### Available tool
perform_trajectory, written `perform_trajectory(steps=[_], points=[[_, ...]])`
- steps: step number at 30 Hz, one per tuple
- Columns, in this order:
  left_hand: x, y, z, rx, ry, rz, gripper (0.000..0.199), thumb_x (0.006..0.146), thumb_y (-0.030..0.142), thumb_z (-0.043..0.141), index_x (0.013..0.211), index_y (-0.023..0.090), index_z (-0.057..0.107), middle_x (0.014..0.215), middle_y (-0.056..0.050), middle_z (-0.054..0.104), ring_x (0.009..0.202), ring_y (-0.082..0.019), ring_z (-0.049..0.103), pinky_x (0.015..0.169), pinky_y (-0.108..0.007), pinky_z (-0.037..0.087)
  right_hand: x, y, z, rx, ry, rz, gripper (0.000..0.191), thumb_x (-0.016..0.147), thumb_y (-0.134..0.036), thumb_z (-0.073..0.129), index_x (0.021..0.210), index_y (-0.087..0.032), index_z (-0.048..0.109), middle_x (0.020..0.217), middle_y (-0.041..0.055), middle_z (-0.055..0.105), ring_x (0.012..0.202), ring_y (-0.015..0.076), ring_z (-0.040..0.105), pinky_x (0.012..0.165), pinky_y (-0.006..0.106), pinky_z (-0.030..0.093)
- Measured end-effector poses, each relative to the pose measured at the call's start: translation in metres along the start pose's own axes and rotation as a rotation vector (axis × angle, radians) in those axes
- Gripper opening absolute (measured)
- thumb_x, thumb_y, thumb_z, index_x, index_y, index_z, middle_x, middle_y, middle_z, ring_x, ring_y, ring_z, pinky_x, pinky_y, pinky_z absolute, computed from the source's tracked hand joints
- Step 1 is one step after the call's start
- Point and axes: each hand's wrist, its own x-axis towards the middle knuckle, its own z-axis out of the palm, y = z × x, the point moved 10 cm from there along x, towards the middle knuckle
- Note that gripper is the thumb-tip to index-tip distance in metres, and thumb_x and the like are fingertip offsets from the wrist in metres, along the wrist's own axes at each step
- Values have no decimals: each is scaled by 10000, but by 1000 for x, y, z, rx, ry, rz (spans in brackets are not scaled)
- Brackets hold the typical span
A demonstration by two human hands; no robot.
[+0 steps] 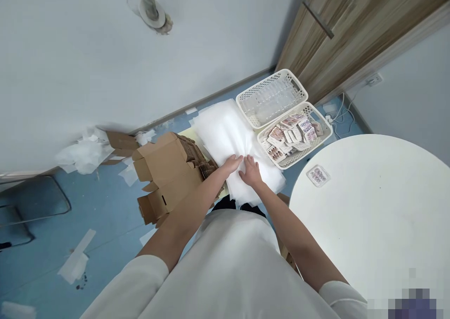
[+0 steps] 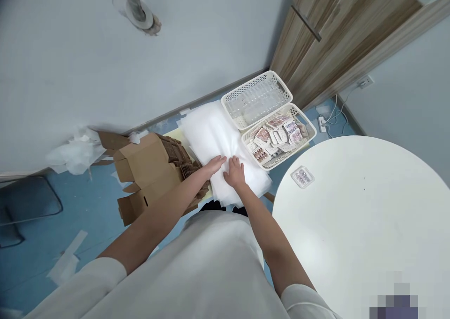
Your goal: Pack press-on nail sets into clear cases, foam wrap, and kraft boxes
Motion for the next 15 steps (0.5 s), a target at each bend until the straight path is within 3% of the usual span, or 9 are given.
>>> perform_trajectory(steps=[3, 6, 10, 12, 15], points=[[7, 6, -4, -5, 19, 11, 533, 683, 510, 572, 1099, 180, 521, 1258, -137, 488, 1151, -293, 447, 819, -353, 417, -8, -20, 7, -49, 5, -50, 637, 727, -174, 492, 1326, -136, 278, 1418, 158, 241, 1336, 281, 81, 1031, 540, 121], [15, 6, -13, 5, 77, 16, 281, 710, 392, 581, 864, 157, 594, 922, -108, 642, 928, -245, 569, 705, -304, 434, -16, -39, 10, -72, 1, -120, 639, 715, -153, 495, 1323, -147, 299, 1432, 141, 211, 1339, 279, 62, 1038, 529, 111], [19, 0, -21, 24, 104, 13, 172, 741, 296, 544, 640, 159, 563, 619, -49, 577, 758, -202, 574, 638, -285, 418, -23, -54, 2, -43, 18, -210, 490, 759, -236, 488, 1242, -182, 428, 1426, 116, 235, 1328, 277, 135, 1032, 526, 130], [20, -2, -22, 25, 103, 17, 188, 735, 275, 540, 581, 168, 538, 555, -28, 528, 706, -191, 565, 618, -283, 416, -18, -47, -18, -8, 150, -145, 453, 781, -320, 481, 1214, -191, 450, 1414, 119, 256, 1315, 282, 169, 1018, 531, 165], [21, -4, -20, 14, 90, 22, 201, 720, 270, 544, 542, 178, 518, 521, -12, 490, 657, -181, 552, 602, -281, 418, -4, -27, -44, 56, 308, 15, 575, 758, -383, 521, 1267, -163, 370, 1349, 161, 338, 1252, 300, 282, 976, 502, 261]])
